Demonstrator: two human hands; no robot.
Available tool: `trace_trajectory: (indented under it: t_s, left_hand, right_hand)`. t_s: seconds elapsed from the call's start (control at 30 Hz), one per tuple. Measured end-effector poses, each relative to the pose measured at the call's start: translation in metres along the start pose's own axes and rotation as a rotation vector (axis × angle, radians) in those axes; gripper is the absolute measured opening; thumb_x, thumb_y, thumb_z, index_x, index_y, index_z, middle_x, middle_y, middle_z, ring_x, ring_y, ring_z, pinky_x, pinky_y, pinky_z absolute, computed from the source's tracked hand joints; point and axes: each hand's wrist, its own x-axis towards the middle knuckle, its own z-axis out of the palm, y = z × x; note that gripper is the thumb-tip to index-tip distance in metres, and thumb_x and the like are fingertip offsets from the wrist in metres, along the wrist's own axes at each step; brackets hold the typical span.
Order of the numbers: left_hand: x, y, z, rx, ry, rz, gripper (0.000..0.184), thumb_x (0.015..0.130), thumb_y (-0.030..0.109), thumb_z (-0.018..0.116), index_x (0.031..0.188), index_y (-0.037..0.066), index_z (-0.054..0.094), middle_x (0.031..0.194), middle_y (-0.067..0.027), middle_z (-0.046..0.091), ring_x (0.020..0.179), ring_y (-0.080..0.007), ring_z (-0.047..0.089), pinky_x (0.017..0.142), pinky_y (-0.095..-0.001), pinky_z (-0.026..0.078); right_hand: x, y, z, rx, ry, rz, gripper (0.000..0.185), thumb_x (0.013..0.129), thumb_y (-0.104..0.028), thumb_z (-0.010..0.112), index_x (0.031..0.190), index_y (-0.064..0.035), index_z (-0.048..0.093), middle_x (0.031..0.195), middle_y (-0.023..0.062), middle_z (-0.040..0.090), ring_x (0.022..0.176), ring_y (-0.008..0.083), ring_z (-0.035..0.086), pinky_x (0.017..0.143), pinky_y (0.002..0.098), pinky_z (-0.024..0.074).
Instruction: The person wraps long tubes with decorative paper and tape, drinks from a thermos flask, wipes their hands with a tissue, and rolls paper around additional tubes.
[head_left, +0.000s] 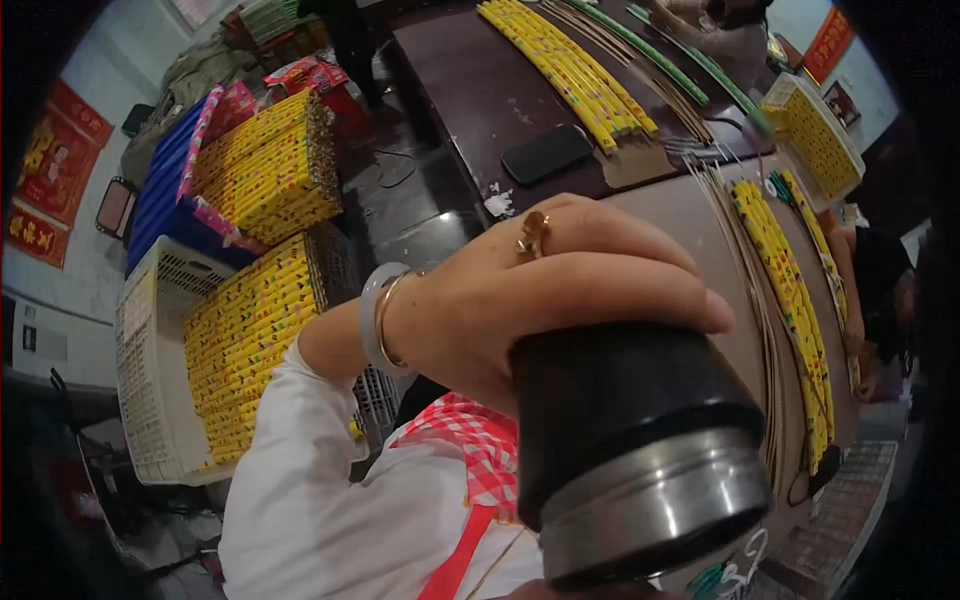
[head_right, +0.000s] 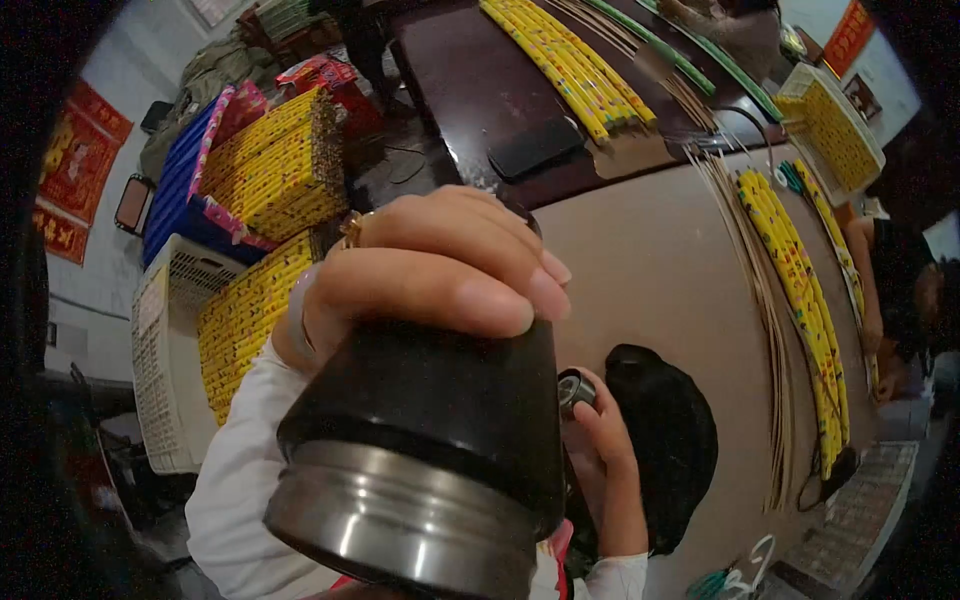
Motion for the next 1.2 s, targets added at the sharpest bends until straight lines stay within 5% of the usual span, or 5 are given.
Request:
trace_trajectory:
  t_s: [0.03, 0.37, 0.5, 0.67, 1.2]
  left_hand:
    - [-0.007, -0.003, 0.005, -0.080, -0.034, -0.060, 0.029, 0.079, 0.016, 0.060, 0.102, 0.004, 0.048, 0.092, -0.0135, 0.058, 0.085, -0.0258, 0.058, 0.081, -0.0358, 0.044]
    - [-0.132, -0.025, 0.062, -0.913, -0.343, -1.042, 0.087, 0.042, 0.020, 0.085, 0.115, -0.004, 0.044, 0.106, -0.0108, 0.054, 0.099, -0.0184, 0.051, 0.088, -0.0299, 0.038]
    - [-0.150, -0.030, 0.084, -1.133, -0.325, -1.228, 0.080, 0.044, 0.020, 0.082, 0.112, -0.001, 0.045, 0.099, -0.0089, 0.054, 0.088, -0.0207, 0.053, 0.082, -0.0325, 0.042]
    - [-0.154, -0.039, 0.104, -1.177, -0.780, -1.181, 0.075, 0.047, 0.013, 0.081, 0.113, -0.001, 0.047, 0.104, -0.0068, 0.055, 0.096, -0.0152, 0.050, 0.088, -0.0294, 0.037]
    - [-0.186, -0.065, 0.131, -1.812, -0.905, -0.832, 0.068, 0.047, 0.015, 0.080, 0.108, 0.000, 0.055, 0.104, -0.0071, 0.058, 0.100, -0.0160, 0.051, 0.091, -0.0287, 0.037]
  right_hand:
    - [0.000, -0.021, 0.015, -0.215, 0.245, 0.347, 0.066, 0.072, -0.040, 0.065, 0.122, -0.0054, 0.043, 0.109, 0.0048, 0.050, 0.100, 0.0162, 0.049, 0.087, 0.0286, 0.0377]
    - [-0.010, -0.028, 0.049, 0.596, 0.517, 0.112, 0.046, 0.082, -0.017, 0.053, 0.124, -0.0074, 0.037, 0.110, 0.0068, 0.049, 0.106, 0.0186, 0.048, 0.095, 0.0340, 0.0382]
    - [-0.040, -0.073, 0.062, -0.427, 0.405, -0.269, 0.057, 0.078, -0.019, 0.059, 0.128, -0.0090, 0.035, 0.110, 0.0067, 0.043, 0.103, 0.0183, 0.045, 0.087, 0.0303, 0.0391]
    - [-0.042, -0.105, 0.081, -1.175, 0.127, -0.298, 0.058, 0.066, -0.018, 0.067, 0.121, -0.0112, 0.048, 0.111, 0.0158, 0.042, 0.103, 0.0317, 0.044, 0.088, 0.0368, 0.0380]
    - [-0.033, -0.120, 0.087, -1.300, -0.410, -0.488, 0.028, 0.070, 0.002, 0.055, 0.097, -0.0082, 0.053, 0.113, 0.0142, 0.046, 0.104, 0.0360, 0.048, 0.079, 0.0389, 0.0470]
